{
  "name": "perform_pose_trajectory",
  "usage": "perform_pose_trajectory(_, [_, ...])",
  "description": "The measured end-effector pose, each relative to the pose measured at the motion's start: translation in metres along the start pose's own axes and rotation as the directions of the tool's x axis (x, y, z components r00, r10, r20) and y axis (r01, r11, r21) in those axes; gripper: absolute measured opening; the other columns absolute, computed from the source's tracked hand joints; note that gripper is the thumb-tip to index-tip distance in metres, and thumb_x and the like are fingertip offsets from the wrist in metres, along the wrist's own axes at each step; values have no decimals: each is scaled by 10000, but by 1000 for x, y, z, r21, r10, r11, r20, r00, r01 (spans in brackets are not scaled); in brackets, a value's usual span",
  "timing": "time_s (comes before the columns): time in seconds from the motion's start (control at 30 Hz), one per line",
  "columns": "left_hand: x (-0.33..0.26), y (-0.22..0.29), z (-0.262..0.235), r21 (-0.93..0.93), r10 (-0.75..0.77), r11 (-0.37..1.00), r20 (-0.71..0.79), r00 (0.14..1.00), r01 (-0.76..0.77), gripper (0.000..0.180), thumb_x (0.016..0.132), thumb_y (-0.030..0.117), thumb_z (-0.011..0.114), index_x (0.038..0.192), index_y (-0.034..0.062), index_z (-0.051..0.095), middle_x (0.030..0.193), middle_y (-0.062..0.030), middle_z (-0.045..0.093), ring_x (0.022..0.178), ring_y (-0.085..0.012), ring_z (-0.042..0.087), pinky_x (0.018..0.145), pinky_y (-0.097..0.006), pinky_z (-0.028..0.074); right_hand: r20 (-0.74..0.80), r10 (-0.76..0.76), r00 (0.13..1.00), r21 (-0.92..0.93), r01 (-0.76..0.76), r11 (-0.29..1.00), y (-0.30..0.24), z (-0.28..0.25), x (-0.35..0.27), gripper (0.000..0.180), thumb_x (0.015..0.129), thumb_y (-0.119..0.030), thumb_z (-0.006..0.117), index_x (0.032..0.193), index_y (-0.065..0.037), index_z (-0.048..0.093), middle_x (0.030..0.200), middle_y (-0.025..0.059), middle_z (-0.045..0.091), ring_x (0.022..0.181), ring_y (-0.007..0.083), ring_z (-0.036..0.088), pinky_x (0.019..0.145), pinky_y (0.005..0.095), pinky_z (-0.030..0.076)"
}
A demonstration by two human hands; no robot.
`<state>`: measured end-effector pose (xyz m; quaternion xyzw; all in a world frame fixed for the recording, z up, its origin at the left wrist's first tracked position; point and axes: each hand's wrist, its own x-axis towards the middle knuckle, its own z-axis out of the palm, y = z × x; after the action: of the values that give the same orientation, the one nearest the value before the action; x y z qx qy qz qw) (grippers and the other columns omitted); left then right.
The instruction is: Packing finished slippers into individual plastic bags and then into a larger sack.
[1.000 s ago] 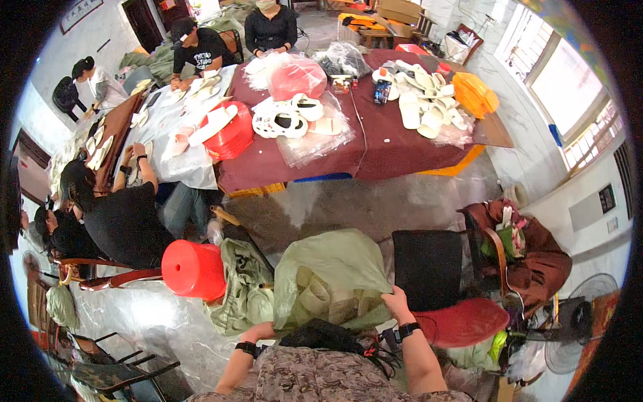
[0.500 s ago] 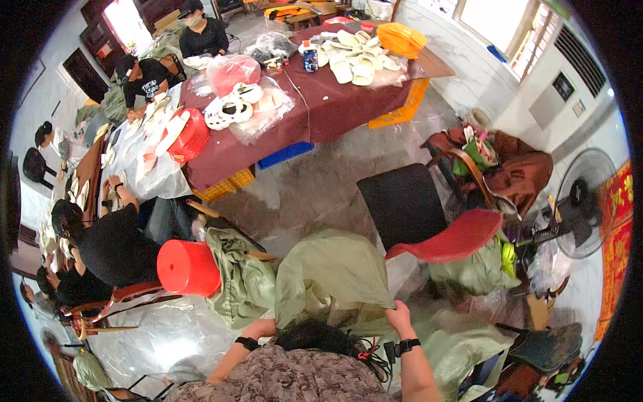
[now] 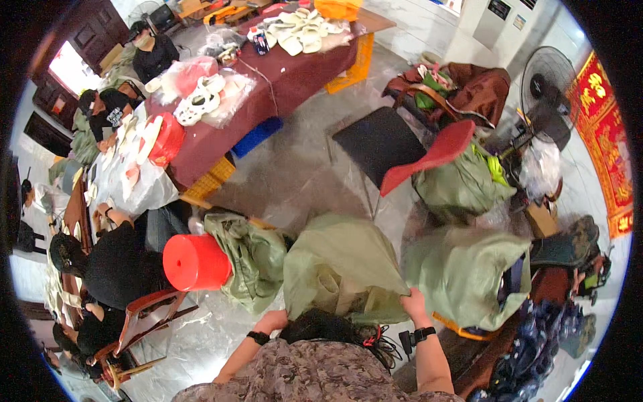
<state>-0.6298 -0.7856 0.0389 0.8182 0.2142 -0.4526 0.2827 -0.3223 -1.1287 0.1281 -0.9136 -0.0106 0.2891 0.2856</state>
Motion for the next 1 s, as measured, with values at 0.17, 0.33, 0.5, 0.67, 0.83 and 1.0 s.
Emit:
perform_pose_trajectory(0.17, [-7, -50, 4, 102, 142, 987, -158, 977, -127, 204, 751, 217, 596, 834, 77, 718, 874, -170, 696, 836, -363, 672, 705, -452, 533, -118, 19, 993, 160, 0, 987, 30, 59, -78, 336, 724, -203, 646, 948, 48, 631, 845, 246, 661, 824, 345, 655, 737, 400, 488])
perform_pose_trajectory(0.33, [-70, -77, -5, 135, 152, 983, -219, 964, -124, 198, 756, 235, 602, 819, 90, 722, 864, -151, 701, 821, -352, 675, 699, -452, 533, -117, 102, 988, -24, -105, 994, 45, 93, -151, 331, 736, -164, 615, 979, 60, 633, 827, 193, 669, 794, 267, 638, 701, 385, 477])
perform_pose_trajectory(0.5, [-99, -102, 36, 29, 199, 980, -273, 941, -198, 168, 732, 204, 607, 726, 64, 699, 799, -181, 677, 791, -361, 652, 680, -460, 516, 132, 234, 963, 211, -258, 943, 102, 139, -255, 343, 759, -84, 550, 1053, 87, 594, 895, 122, 619, 781, 216, 559, 670, 370, 459])
perform_pose_trajectory(0.67, [-126, -114, 93, 79, 162, 986, -228, 960, -148, 150, 742, 169, 601, 746, 82, 723, 792, -142, 687, 743, -341, 646, 600, -459, 498, -66, 399, 915, 190, -381, 905, 140, 192, -318, 195, 750, -102, 566, 869, 48, 604, 804, 182, 603, 729, 264, 544, 650, 435, 436])
perform_pose_trajectory(0.83, [-150, -167, 113, 232, 278, 944, -179, 944, -234, 166, 769, 155, 588, 794, 77, 733, 827, -130, 699, 813, -334, 667, 638, -447, 520, -138, 663, 736, 369, -583, 724, 122, 231, -391, 127, 768, -64, 543, 857, 27, 545, 763, 129, 532, 673, 262, 490, 621, 452, 355])
perform_pose_trajectory(1.0, [-187, -225, 130, 315, 353, 887, 11, 936, -338, 216, 786, 164, 578, 909, 61, 722, 910, -158, 695, 874, -334, 662, 736, -441, 522, -70, 687, 723, 386, -616, 687, 113, 296, -477, 342, 793, -23, 473, 1115, 65, 549, 938, 159, 612, 809, 308, 611, 751, 282, 319])
